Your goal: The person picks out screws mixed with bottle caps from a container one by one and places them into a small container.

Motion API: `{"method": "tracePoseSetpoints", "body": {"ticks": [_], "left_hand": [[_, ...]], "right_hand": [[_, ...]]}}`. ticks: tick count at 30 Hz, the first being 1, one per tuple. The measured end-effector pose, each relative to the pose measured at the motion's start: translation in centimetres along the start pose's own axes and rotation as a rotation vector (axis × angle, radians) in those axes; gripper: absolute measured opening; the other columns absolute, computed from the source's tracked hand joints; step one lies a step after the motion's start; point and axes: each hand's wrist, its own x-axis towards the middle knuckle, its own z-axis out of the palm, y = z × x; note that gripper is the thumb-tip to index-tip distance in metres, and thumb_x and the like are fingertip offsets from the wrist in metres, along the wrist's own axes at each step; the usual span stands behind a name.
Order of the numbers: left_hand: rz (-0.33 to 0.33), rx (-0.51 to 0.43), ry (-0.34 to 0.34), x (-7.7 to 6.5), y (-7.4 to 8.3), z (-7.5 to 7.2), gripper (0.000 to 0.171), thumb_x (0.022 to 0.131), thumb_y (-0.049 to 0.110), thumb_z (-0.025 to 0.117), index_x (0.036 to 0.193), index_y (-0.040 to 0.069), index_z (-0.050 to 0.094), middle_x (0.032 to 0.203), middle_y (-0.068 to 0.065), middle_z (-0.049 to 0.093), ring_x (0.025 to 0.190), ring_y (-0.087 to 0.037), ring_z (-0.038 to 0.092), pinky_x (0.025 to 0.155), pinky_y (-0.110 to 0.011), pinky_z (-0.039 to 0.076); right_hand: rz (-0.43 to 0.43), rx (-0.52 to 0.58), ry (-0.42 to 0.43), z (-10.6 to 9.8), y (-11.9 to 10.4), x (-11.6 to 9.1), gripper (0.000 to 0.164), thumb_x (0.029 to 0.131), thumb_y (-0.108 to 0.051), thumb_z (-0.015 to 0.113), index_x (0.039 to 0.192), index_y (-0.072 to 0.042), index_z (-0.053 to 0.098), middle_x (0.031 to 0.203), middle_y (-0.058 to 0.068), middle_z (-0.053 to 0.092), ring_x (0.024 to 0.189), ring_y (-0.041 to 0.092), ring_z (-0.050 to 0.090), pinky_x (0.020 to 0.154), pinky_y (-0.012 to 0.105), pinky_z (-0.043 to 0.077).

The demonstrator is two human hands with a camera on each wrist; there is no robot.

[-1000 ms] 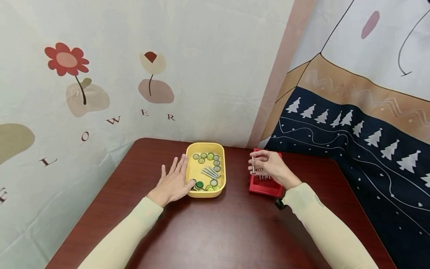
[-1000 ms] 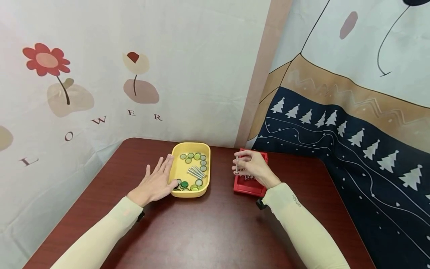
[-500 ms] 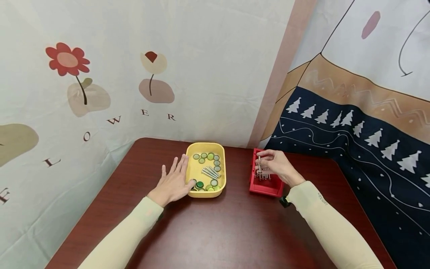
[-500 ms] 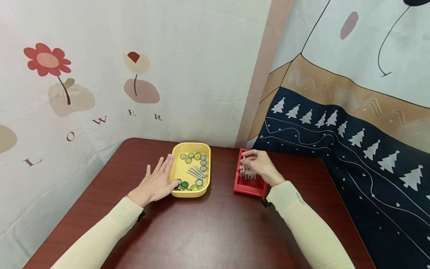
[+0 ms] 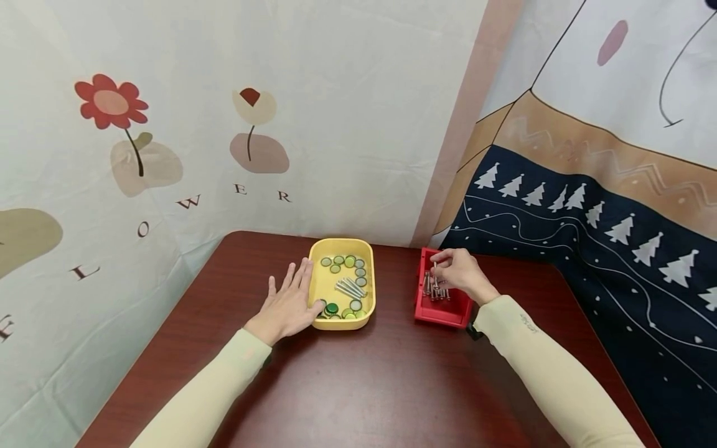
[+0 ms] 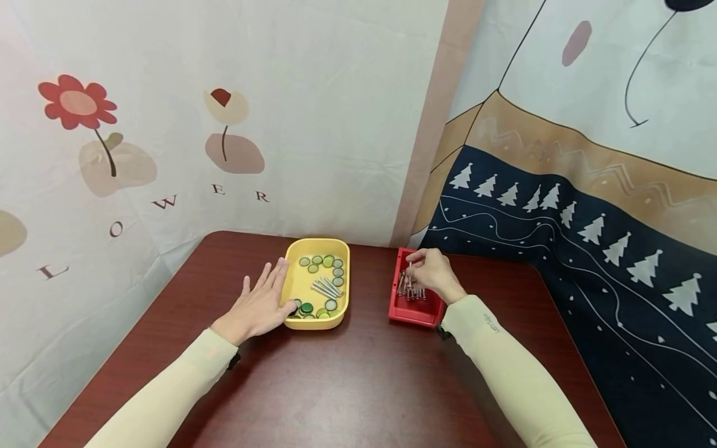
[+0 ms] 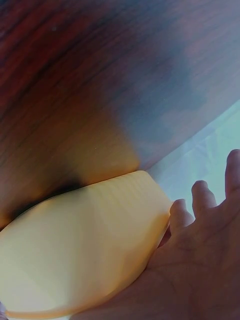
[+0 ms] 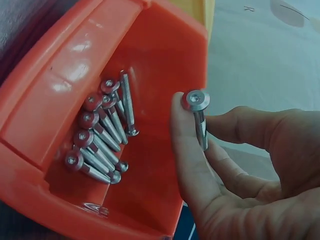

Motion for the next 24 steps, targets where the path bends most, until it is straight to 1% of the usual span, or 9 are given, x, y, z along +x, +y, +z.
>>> {"method": "tracePoseSetpoints", "body": {"ticks": [3, 7, 12, 18, 19, 21, 24], "left_hand": [[-0.001, 0.0, -0.004, -0.1, 0.0, 0.0, 0.101, 0.111, 0.048, 0.055, 0.188, 0.005, 0.005, 0.198, -0.015, 0.006, 0.185, -0.045, 0.005, 0.139, -0.088, 0.008], [0.0, 0.003, -0.005, 0.0, 0.0, 0.1, 0.101, 0.111, 0.049, 0.055, 0.188, 0.005, 0.005, 0.198, -0.015, 0.005, 0.185, -0.045, 0.005, 0.139, -0.088, 0.008], [-0.004, -0.011, -0.002, 0.0, -0.1, 0.1, 0.101, 0.111, 0.048, 0.056, 0.188, 0.006, 0.006, 0.199, -0.014, 0.005, 0.185, -0.045, 0.004, 0.139, -0.088, 0.007], [-0.019, -0.007, -0.014, -0.3, -0.1, 0.3, 0.101, 0.111, 0.048, 0.055, 0.188, 0.006, 0.006, 0.199, -0.014, 0.007, 0.185, -0.045, 0.005, 0.139, -0.088, 0.007], [-0.016, -0.006, -0.013, -0.3, -0.1, 0.3, 0.101, 0.111, 0.048, 0.055, 0.188, 0.006, 0.006, 0.199, -0.014, 0.006, 0.185, -0.045, 0.005, 0.139, -0.088, 0.007], [-0.008, -0.005, -0.007, -0.1, 0.0, 0.2, 0.101, 0.111, 0.048, 0.055, 0.188, 0.006, 0.006, 0.199, -0.014, 0.006, 0.185, -0.046, 0.006, 0.139, -0.088, 0.008], [-0.003, 0.004, 0.0, 0.1, 0.1, 0.0, 0.101, 0.111, 0.048, 0.056, 0.188, 0.006, 0.006, 0.198, -0.014, 0.006, 0.185, -0.047, 0.009, 0.139, -0.088, 0.01]], "right_hand": [[0.008, -0.046, 0.01, 0.2, -0.2, 0.3, 0.043, 0.11, -0.007, 0.075, 0.152, 0.005, 0.07, 0.128, 0.028, 0.08, 0.099, 0.028, 0.085, 0.094, 0.047, 0.073], [0.008, -0.114, 0.02, 0.5, -0.6, 0.7, 0.043, 0.109, -0.005, 0.075, 0.15, 0.006, 0.071, 0.127, 0.028, 0.081, 0.096, 0.03, 0.088, 0.09, 0.043, 0.074], [0.019, -0.199, 0.053, 1.2, -0.9, 1.5, 0.041, 0.108, -0.005, 0.074, 0.148, 0.006, 0.073, 0.126, 0.028, 0.083, 0.09, 0.026, 0.087, 0.085, 0.039, 0.074], [0.017, -0.247, 0.039, 2.0, -0.6, 2.2, 0.044, 0.106, -0.005, 0.074, 0.148, 0.008, 0.072, 0.128, 0.029, 0.082, 0.091, 0.025, 0.083, 0.083, 0.035, 0.073], [-0.006, -0.238, 0.03, 2.1, 0.4, 3.1, 0.044, 0.106, -0.007, 0.076, 0.147, 0.007, 0.073, 0.126, 0.026, 0.082, 0.089, 0.022, 0.082, 0.082, 0.033, 0.073], [-0.007, -0.245, 0.034, 2.1, 0.5, 3.2, 0.045, 0.106, -0.008, 0.075, 0.148, 0.007, 0.072, 0.126, 0.027, 0.082, 0.089, 0.022, 0.083, 0.081, 0.033, 0.073], [0.007, -0.222, 0.033, 2.1, 0.5, 3.5, 0.045, 0.108, -0.007, 0.074, 0.151, 0.006, 0.07, 0.13, 0.029, 0.08, 0.093, 0.026, 0.088, 0.084, 0.037, 0.074]]}}
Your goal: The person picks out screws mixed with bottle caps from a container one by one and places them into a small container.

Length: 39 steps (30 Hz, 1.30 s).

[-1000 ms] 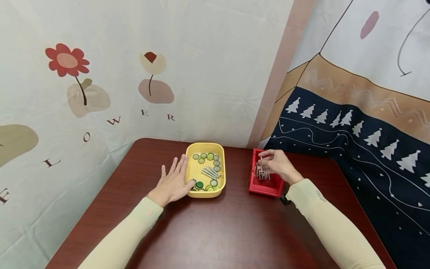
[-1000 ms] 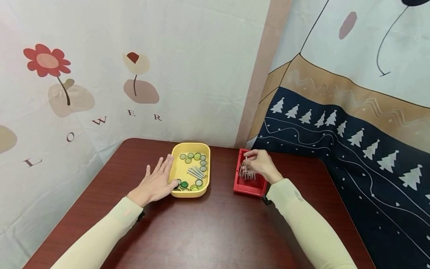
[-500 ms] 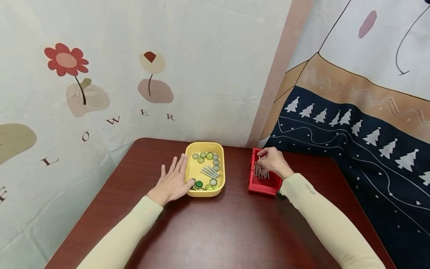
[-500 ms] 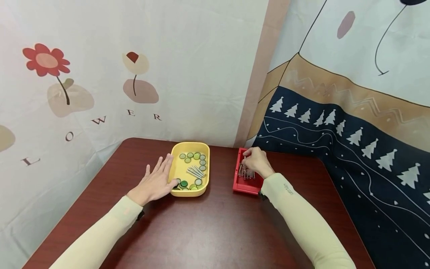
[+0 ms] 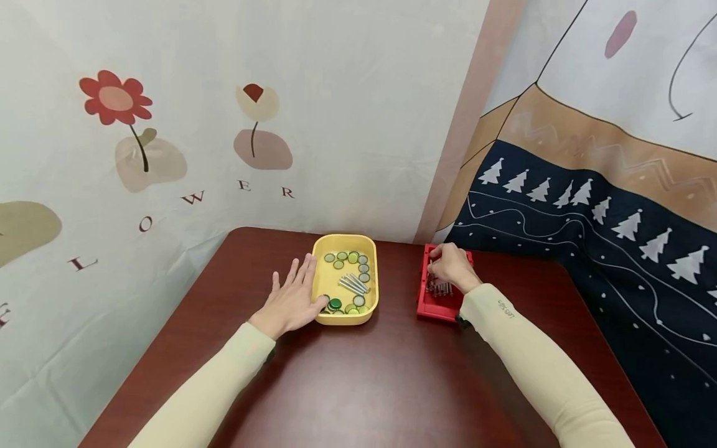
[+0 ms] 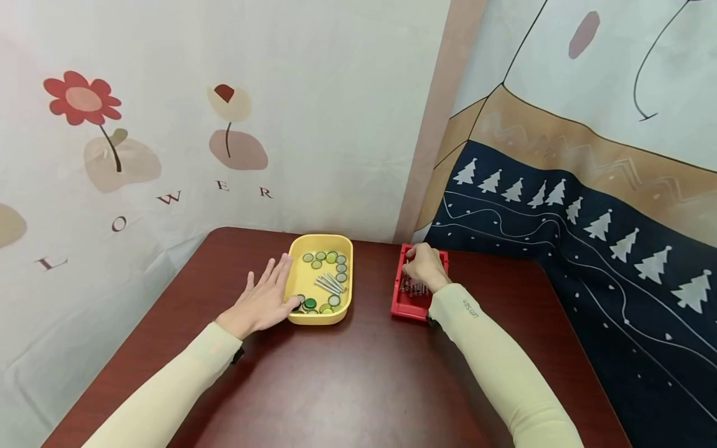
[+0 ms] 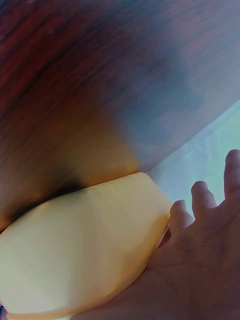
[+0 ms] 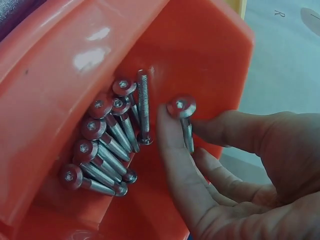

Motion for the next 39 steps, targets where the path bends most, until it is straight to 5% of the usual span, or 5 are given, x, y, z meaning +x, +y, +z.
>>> {"method": "tracePoseSetpoints", "body": {"ticks": [9, 15, 21, 33, 39], "left_hand": [[-0.006, -0.005, -0.005, 0.5, 0.5, 0.1, 0.102, 0.111, 0.049, 0.055, 0.188, 0.007, 0.005, 0.199, -0.014, 0.005, 0.185, -0.046, 0.008, 0.139, -0.088, 0.009], [-0.01, -0.014, -0.015, 0.4, 0.7, 0.3, 0.102, 0.111, 0.049, 0.055, 0.188, 0.007, 0.003, 0.199, -0.013, 0.003, 0.185, -0.045, 0.004, 0.139, -0.088, 0.007], [-0.013, -0.003, -0.017, 0.4, 0.7, 0.1, 0.101, 0.112, 0.05, 0.056, 0.189, 0.008, 0.004, 0.199, -0.013, 0.004, 0.185, -0.045, 0.004, 0.139, -0.088, 0.008], [-0.018, -0.001, -0.013, 0.0, -0.1, 0.0, 0.103, 0.111, 0.049, 0.058, 0.188, 0.007, 0.004, 0.199, -0.014, 0.006, 0.185, -0.046, 0.005, 0.138, -0.089, 0.01], [-0.008, 0.003, -0.033, 0.0, 0.0, -0.3, 0.103, 0.112, 0.049, 0.056, 0.188, 0.006, 0.003, 0.199, -0.015, 0.004, 0.185, -0.046, 0.005, 0.138, -0.09, 0.008]], "right_hand": [[0.002, 0.117, -0.022, -0.8, 0.7, 0.4, 0.046, 0.107, -0.004, 0.076, 0.151, 0.007, 0.067, 0.125, 0.03, 0.083, 0.096, 0.03, 0.09, 0.085, 0.041, 0.074], [-0.134, -0.076, 0.129, -0.9, -0.9, -2.3, 0.041, 0.108, -0.005, 0.071, 0.148, 0.005, 0.07, 0.128, 0.028, 0.081, 0.113, 0.037, 0.081, 0.106, 0.052, 0.07], [-0.286, -0.153, 0.256, 0.3, -1.7, -4.0, 0.04, 0.108, -0.004, 0.071, 0.147, 0.003, 0.071, 0.136, 0.027, 0.078, 0.114, 0.039, 0.077, 0.106, 0.056, 0.068], [-0.375, -0.199, 0.239, 3.5, -4.7, -5.5, 0.041, 0.106, -0.013, 0.081, 0.147, -0.01, 0.074, 0.144, 0.017, 0.073, 0.119, 0.032, 0.074, 0.099, 0.05, 0.073], [-0.449, -0.239, 0.227, 5.2, -6.6, -5.7, 0.037, 0.106, -0.013, 0.082, 0.142, -0.009, 0.077, 0.14, 0.017, 0.075, 0.123, 0.032, 0.072, 0.109, 0.05, 0.068]]}}
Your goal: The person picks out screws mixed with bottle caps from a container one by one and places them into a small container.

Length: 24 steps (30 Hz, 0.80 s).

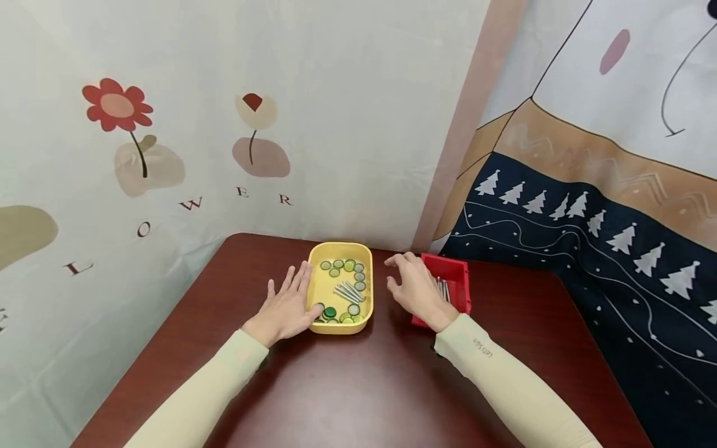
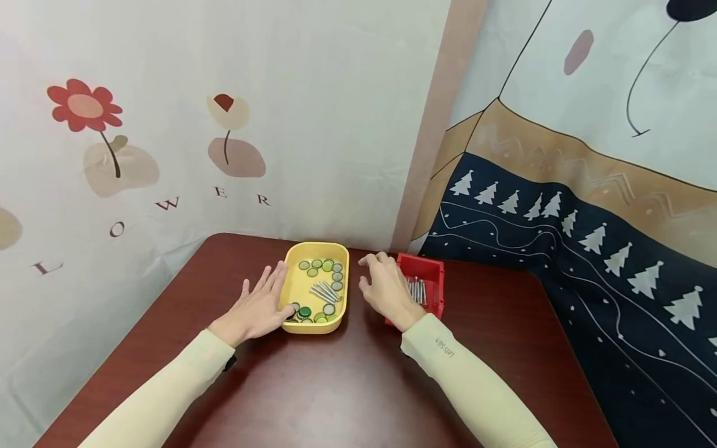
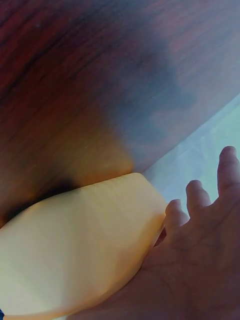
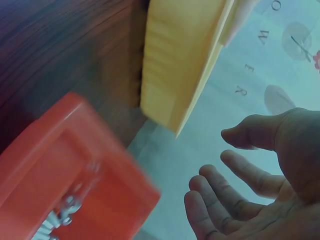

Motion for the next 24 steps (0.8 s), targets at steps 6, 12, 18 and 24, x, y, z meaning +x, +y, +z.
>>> {"method": "tracePoseSetpoints", "body": {"ticks": [6, 12, 18, 24], "left_hand": [[0.007, -0.009, 0.004, -0.3, -0.2, 0.2, 0.101, 0.112, 0.049, 0.054, 0.188, 0.005, 0.003, 0.199, -0.014, 0.003, 0.185, -0.044, 0.005, 0.139, -0.088, 0.007], [0.004, -0.02, 0.003, -0.2, -0.2, 0.2, 0.102, 0.11, 0.048, 0.053, 0.188, 0.005, 0.004, 0.199, -0.013, 0.002, 0.186, -0.043, 0.004, 0.14, -0.087, 0.007], [0.004, -0.01, -0.008, 0.1, 0.0, 0.4, 0.103, 0.111, 0.052, 0.052, 0.188, 0.006, 0.003, 0.199, -0.011, -0.001, 0.186, -0.04, 0.003, 0.142, -0.084, 0.007], [0.015, -0.012, -0.017, 0.3, -0.6, 0.0, 0.102, 0.111, 0.051, 0.052, 0.188, 0.005, 0.002, 0.199, -0.012, 0.001, 0.186, -0.041, 0.004, 0.142, -0.084, 0.008]], "right_hand": [[-0.073, -0.014, -0.06, 1.4, -2.3, 1.0, 0.036, 0.105, -0.011, 0.084, 0.14, -0.005, 0.078, 0.136, 0.018, 0.077, 0.119, 0.032, 0.071, 0.105, 0.05, 0.067], [-0.16, -0.029, -0.17, 2.7, -4.1, 2.6, 0.036, 0.104, -0.008, 0.083, 0.139, 0.002, 0.077, 0.133, 0.021, 0.079, 0.115, 0.03, 0.075, 0.099, 0.047, 0.068], [-0.187, -0.039, -0.28, 4.5, -5.3, 3.9, 0.04, 0.103, -0.005, 0.086, 0.14, 0.007, 0.076, 0.132, 0.025, 0.082, 0.113, 0.032, 0.081, 0.097, 0.048, 0.07], [-0.209, -0.142, -0.32, 6.5, -6.4, 5.1, 0.035, 0.1, -0.004, 0.085, 0.132, 0.008, 0.078, 0.123, 0.022, 0.083, 0.103, 0.028, 0.076, 0.088, 0.042, 0.069]]}}
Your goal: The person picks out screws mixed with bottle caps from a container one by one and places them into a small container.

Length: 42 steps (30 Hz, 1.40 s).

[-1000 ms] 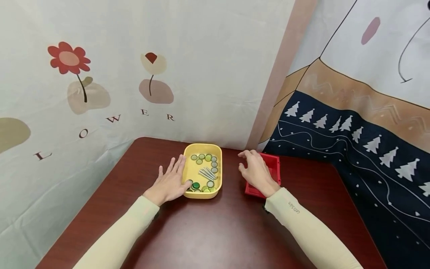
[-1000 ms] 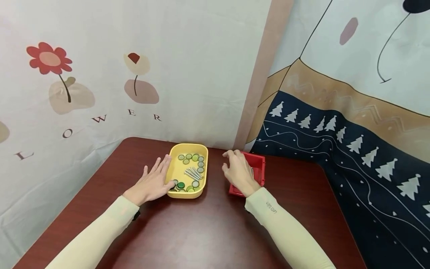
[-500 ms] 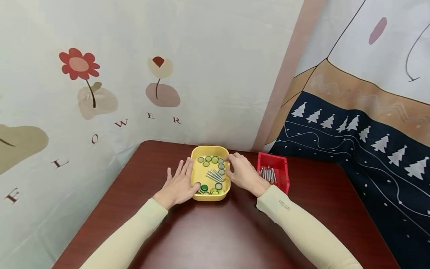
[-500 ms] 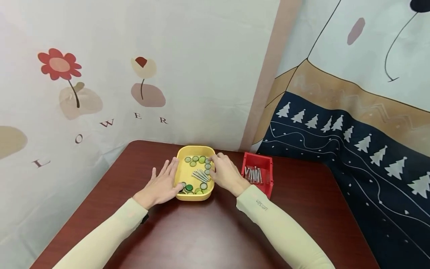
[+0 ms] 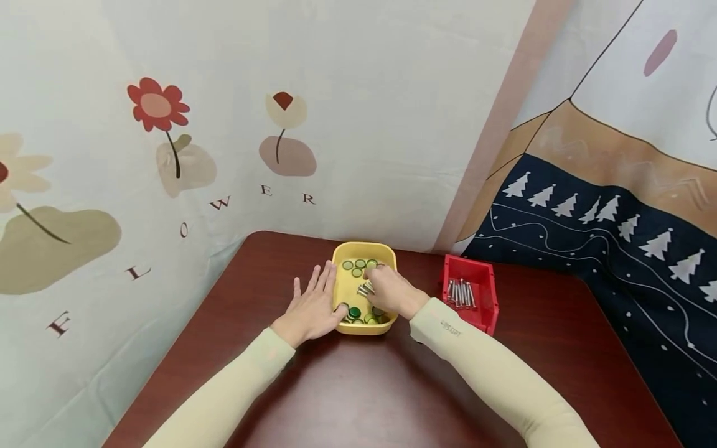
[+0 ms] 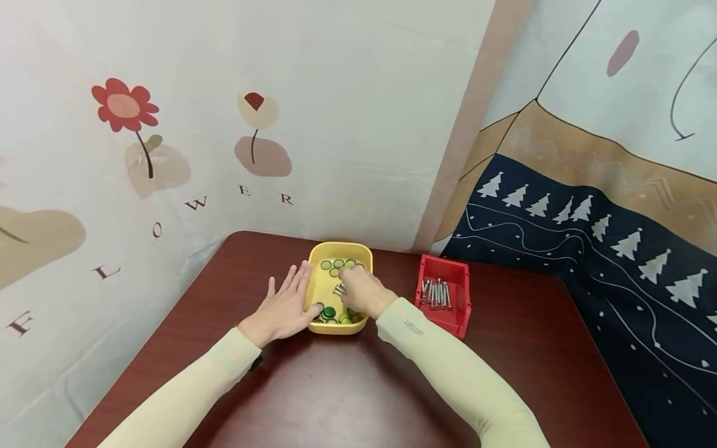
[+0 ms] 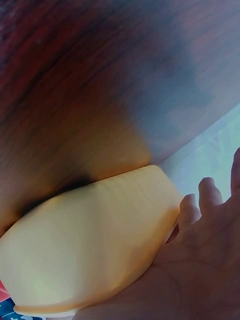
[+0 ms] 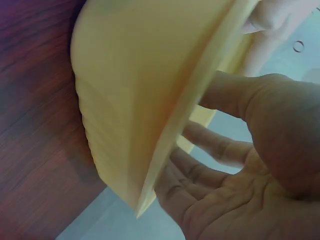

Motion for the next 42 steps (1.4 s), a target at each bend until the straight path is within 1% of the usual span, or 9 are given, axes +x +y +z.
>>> {"method": "tracePoseSetpoints", "body": {"ticks": [8, 14, 18, 22, 27, 30, 32, 37, 42], "left_hand": [[0.018, 0.02, 0.015, 0.6, 0.2, -0.1, 0.1, 0.113, 0.051, 0.052, 0.188, 0.004, 0.005, 0.199, -0.014, 0.002, 0.186, -0.043, 0.005, 0.141, -0.086, 0.009], [0.009, 0.011, 0.005, 0.2, -0.3, 0.2, 0.099, 0.113, 0.049, 0.052, 0.188, 0.004, 0.004, 0.198, -0.015, 0.002, 0.185, -0.046, 0.006, 0.139, -0.088, 0.007], [0.004, 0.014, 0.015, 0.0, -0.5, 0.0, 0.099, 0.113, 0.049, 0.053, 0.187, 0.003, 0.006, 0.198, -0.017, 0.004, 0.185, -0.047, 0.008, 0.139, -0.088, 0.008], [0.005, 0.02, 0.016, 0.2, -0.3, -0.2, 0.1, 0.113, 0.05, 0.053, 0.187, 0.003, 0.006, 0.198, -0.017, 0.004, 0.185, -0.047, 0.007, 0.139, -0.088, 0.009], [0.009, 0.013, 0.0, 0.4, 0.2, -0.1, 0.101, 0.114, 0.051, 0.053, 0.188, 0.004, 0.003, 0.198, -0.016, 0.003, 0.185, -0.046, 0.005, 0.139, -0.087, 0.008], [0.01, 0.019, -0.005, 0.4, 0.2, -0.2, 0.101, 0.113, 0.051, 0.052, 0.188, 0.004, 0.003, 0.198, -0.016, 0.003, 0.185, -0.045, 0.005, 0.139, -0.087, 0.008], [0.011, 0.022, -0.004, 0.4, 0.2, -0.2, 0.1, 0.113, 0.051, 0.052, 0.188, 0.004, 0.004, 0.198, -0.016, 0.004, 0.185, -0.045, 0.005, 0.139, -0.087, 0.008], [0.014, 0.018, -0.007, 0.5, 0.3, -0.2, 0.1, 0.113, 0.05, 0.052, 0.187, 0.003, 0.005, 0.198, -0.015, 0.004, 0.185, -0.045, 0.005, 0.139, -0.088, 0.009], [0.009, 0.012, -0.01, 0.3, 0.4, -0.2, 0.1, 0.113, 0.049, 0.053, 0.187, 0.003, 0.005, 0.198, -0.015, 0.004, 0.185, -0.045, 0.005, 0.139, -0.088, 0.009]], "right_hand": [[0.082, -0.081, -0.055, 0.6, -0.2, 1.0, 0.009, 0.101, -0.002, 0.081, 0.108, -0.002, 0.075, 0.101, 0.012, 0.072, 0.085, 0.021, 0.061, 0.07, 0.034, 0.057], [0.118, -0.095, -0.117, 2.1, -0.6, 2.1, 0.019, 0.102, -0.005, 0.082, 0.119, 0.0, 0.075, 0.105, 0.015, 0.075, 0.086, 0.024, 0.068, 0.071, 0.036, 0.062], [0.093, -0.146, -0.1, 4.9, 1.2, 4.1, 0.025, 0.099, -0.008, 0.084, 0.121, 0.0, 0.075, 0.102, 0.015, 0.077, 0.084, 0.025, 0.07, 0.069, 0.043, 0.063], [0.104, -0.149, -0.121, 5.9, 2.1, 5.2, 0.024, 0.101, -0.008, 0.083, 0.122, -0.002, 0.074, 0.103, 0.015, 0.077, 0.086, 0.027, 0.073, 0.069, 0.043, 0.063], [0.148, -0.119, -0.187, 6.0, 2.9, 5.4, 0.063, 0.106, -0.012, 0.081, 0.164, 0.0, 0.059, 0.109, 0.012, 0.079, 0.091, 0.024, 0.073, 0.073, 0.04, 0.064], [0.151, -0.098, -0.208, 5.4, 2.6, 5.2, 0.079, 0.107, -0.01, 0.079, 0.177, -0.001, 0.043, 0.107, 0.011, 0.079, 0.092, 0.023, 0.074, 0.073, 0.039, 0.064], [0.136, -0.079, -0.2, 4.0, 1.7, 4.3, 0.068, 0.108, -0.008, 0.078, 0.17, -0.001, 0.051, 0.101, 0.008, 0.076, 0.088, 0.021, 0.072, 0.072, 0.035, 0.061], [0.091, -0.04, -0.156, 1.8, 0.0, 2.4, 0.022, 0.108, 0.0, 0.077, 0.128, -0.004, 0.07, 0.095, 0.006, 0.07, 0.081, 0.019, 0.065, 0.068, 0.029, 0.055], [0.072, -0.014, -0.135, 1.8, 0.3, 2.2, 0.016, 0.105, 0.003, 0.079, 0.117, -0.005, 0.073, 0.099, 0.006, 0.073, 0.085, 0.018, 0.066, 0.071, 0.028, 0.057]]}}
